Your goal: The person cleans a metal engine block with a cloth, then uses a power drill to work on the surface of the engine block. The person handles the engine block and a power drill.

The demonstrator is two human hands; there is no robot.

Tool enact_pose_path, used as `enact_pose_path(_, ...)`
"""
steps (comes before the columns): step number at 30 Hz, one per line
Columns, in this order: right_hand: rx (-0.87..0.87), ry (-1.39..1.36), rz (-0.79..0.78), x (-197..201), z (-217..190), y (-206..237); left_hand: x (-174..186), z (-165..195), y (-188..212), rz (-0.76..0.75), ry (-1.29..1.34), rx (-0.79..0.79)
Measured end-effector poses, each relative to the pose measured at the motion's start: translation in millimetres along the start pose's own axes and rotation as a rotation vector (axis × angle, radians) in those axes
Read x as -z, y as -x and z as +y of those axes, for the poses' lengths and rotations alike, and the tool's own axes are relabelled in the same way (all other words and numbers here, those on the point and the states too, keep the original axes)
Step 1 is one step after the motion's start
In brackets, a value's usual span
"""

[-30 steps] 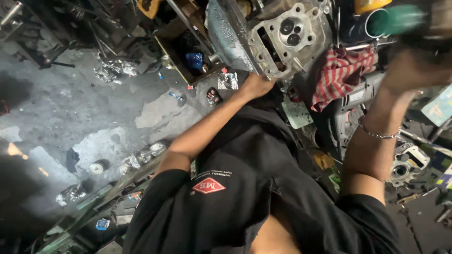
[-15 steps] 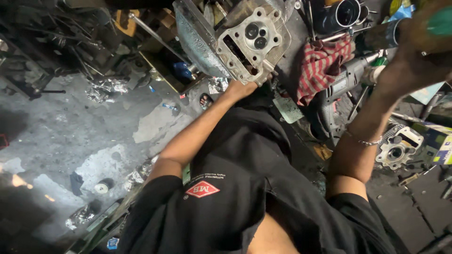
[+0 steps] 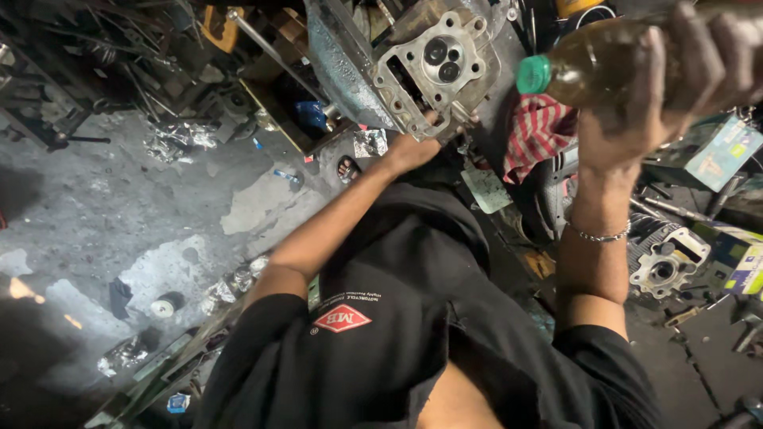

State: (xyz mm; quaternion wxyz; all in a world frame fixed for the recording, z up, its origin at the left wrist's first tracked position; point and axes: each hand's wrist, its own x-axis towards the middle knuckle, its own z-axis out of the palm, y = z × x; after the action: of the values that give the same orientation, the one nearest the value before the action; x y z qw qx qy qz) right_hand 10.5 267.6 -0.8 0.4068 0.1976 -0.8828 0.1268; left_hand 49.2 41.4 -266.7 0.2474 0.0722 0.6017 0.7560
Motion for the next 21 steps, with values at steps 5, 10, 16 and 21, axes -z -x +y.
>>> enact_pose_path(5,0.142,0.121,-0.010,0.1,-19.6,-13.5,-9.3,8.8,2.4,-0.009,-0.280,-0.248)
enact_pose_path(10,0.252,0.127,-0.132,-16.6,-22.7,-15.3,-7.2,27.2,8.6,-0.178,0.055,-0.293)
enact_pose_path(16,-0.521,-0.698,0.245,-7.3,44.9,11.6,-7.3,18.8,6.0,0.159,-0.446,-0.043)
enact_pose_path(21,-0.789,-0.969,0.234,18.5,115.9,49.4,-4.4,-15.5,-5.9,0.185,-0.676,-0.269)
